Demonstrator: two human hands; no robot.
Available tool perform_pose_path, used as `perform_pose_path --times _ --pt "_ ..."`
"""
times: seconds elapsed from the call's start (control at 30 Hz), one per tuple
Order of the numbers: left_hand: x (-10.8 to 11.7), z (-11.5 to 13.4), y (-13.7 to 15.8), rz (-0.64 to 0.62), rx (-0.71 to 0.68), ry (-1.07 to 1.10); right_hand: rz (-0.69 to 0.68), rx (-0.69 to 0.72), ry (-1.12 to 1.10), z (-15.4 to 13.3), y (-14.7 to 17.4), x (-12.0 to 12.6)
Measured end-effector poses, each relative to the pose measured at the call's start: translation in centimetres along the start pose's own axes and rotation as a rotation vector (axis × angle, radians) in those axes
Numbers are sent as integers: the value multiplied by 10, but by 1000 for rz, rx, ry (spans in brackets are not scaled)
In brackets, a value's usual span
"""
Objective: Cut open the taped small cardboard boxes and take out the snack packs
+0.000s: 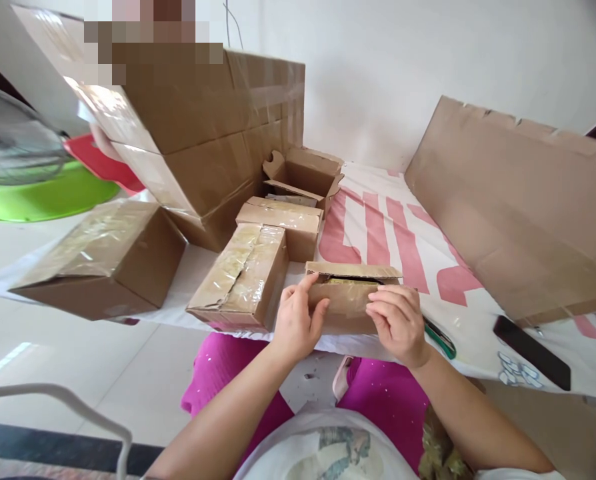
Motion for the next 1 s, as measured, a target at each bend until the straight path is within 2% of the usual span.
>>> perform_pose_path --times 0.1,0.2,0.3,0.4,0.63,0.77,0.87,0.93,1.0 --pt "0 0 -2 -2 5 -2 -24 -1 -28 4 4 -2" --pt "-1 2 -6 -10 9 -12 -70 73 75 -2 16 -15" --pt "-2 2 -9 -9 23 -24 -12 85 161 -3 25 -23" --pt "-3 4 -10 -2 23 -39 57 84 131 -2 27 -24" --pt "-3 5 -7 0 12 -61 61 55 49 2 26 -30" --pt "-2 5 -8 1 15 -59 122 47 44 -1 24 -23" --pt "-2 5 -8 3 27 -56 176 -84 -2 2 30 -11" --pt "-3 4 -8 1 37 -56 201 -297 -111 9 40 -5" --pt "-3 4 -7 0 42 -55 205 -549 -315 16 55 -7"
Point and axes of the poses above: each hand's wrist, its own y-axis away from the middle knuckle, its own x-axis out of the back of the hand, z = x × y, the point moved 8 cm from there along -y, towards the middle knuckle, and after that the axes turned 1 degree about -z, right-handed, at the moved point
